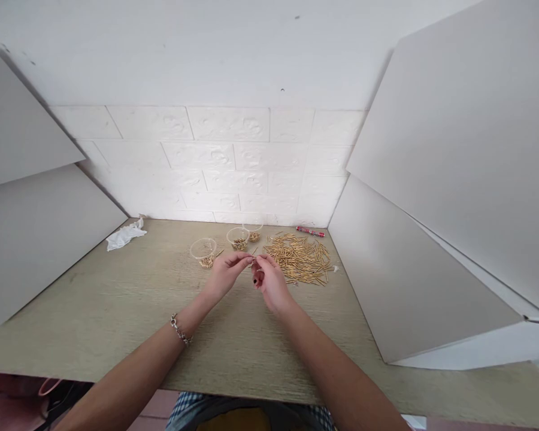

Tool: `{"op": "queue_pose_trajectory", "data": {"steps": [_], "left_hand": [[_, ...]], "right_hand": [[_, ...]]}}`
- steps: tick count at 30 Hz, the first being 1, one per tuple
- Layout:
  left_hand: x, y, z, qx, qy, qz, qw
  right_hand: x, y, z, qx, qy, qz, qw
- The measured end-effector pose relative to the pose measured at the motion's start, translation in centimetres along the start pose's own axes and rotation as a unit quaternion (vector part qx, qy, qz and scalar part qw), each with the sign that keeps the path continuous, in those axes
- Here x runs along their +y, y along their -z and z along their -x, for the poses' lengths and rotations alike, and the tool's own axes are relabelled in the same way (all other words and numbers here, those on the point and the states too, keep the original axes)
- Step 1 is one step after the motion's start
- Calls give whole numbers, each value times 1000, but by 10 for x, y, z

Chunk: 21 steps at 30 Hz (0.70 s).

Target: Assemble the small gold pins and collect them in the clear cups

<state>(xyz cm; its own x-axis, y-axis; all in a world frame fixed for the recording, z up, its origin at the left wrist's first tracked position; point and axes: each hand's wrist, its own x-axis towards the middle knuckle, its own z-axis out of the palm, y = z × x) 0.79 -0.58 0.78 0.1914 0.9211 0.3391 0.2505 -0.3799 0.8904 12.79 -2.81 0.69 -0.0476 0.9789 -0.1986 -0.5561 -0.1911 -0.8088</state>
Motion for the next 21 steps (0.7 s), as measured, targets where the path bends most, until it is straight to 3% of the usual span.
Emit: {"op": "queue_pose_trajectory", "data": {"steps": [5, 9, 11, 14, 18, 21], "left_hand": [[0, -2, 2, -14, -10, -31, 999], [1, -2, 3, -31, -24, -71, 997], [1, -1, 3, -40, -31, -90, 995], [-3, -1, 2, -64, -32, -117, 991], [-14, -2, -1, -117, -20, -183, 976], [-21, -4, -2, -126, -37, -243, 961]], "right_hand": [[4, 2, -4, 5, 24, 32, 999], [3, 10, -9, -12, 113, 195, 974], [-1, 14, -10, -8, 181, 321, 930], [-6, 17, -8, 16, 247, 513, 822], [-7, 17, -8, 4, 218, 695, 685], [-4, 18, -10, -35, 182, 754, 631]]}}
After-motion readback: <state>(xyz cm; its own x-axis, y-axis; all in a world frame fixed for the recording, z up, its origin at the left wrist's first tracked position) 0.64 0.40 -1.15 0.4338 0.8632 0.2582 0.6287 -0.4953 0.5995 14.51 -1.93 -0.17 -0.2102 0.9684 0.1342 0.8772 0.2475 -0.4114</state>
